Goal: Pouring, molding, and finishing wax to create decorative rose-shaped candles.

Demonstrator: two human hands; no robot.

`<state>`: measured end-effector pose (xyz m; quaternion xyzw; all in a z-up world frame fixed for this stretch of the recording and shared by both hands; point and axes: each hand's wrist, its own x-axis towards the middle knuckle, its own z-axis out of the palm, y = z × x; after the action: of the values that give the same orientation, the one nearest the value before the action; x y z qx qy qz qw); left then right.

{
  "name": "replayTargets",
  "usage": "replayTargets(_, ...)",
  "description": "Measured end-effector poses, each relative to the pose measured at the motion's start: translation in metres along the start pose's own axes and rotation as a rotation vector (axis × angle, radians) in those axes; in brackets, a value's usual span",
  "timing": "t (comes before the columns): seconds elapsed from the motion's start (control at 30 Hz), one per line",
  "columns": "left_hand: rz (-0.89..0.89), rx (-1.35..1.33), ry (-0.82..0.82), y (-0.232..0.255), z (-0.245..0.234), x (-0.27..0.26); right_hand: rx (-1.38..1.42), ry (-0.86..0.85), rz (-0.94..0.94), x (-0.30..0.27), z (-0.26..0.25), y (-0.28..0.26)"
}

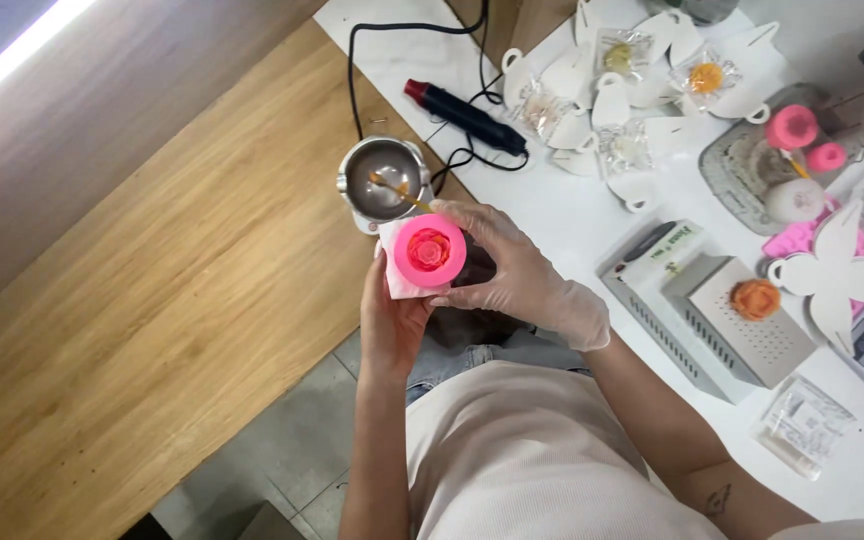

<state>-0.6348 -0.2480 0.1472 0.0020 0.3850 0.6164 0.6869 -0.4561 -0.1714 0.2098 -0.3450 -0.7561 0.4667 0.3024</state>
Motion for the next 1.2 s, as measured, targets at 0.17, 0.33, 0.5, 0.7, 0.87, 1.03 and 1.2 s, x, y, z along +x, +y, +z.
replayTargets(0.17, -0.063, -0.078, -0.211, 0.053, -0.037, 0.001, -0.059, 0.014, 0.088, 0.03, 0.04, -0.007)
replayTargets(0.33, -0.104, 0.11, -0.428, 0.085, -0.066, 0.008, 0.263, 0.166, 0.281, 0.034, 0.063, -0.021)
replayTargets(0.5, -0.007, 0.295, -0.342, 0.081, -0.098, 0.04, -0.069, 0.381, 0.121, 0.034, 0.088, -0.026)
replayTargets(0.7, -0.014, 0.448, -0.363, 0.096, -0.064, 0.047, -0.281, 0.476, 0.149, 0.026, 0.093, -0.024)
replayTargets(0.87, -0.133, 0.69, -0.42, 0.1, -0.058, 0.06, -0.43, 0.523, 0.22, 0.005, 0.084, -0.025)
replayTargets(1.03, -0.184, 0.82, -0.509, 0.074, -0.078, 0.088, -0.428, 0.567, 0.161, -0.017, 0.063, -0.028)
replayTargets(1.2, -0.227, 0.573, -0.366, 0.039, -0.055, 0.084, -0.349, 0.632, 0.172, -0.037, 0.033, -0.026)
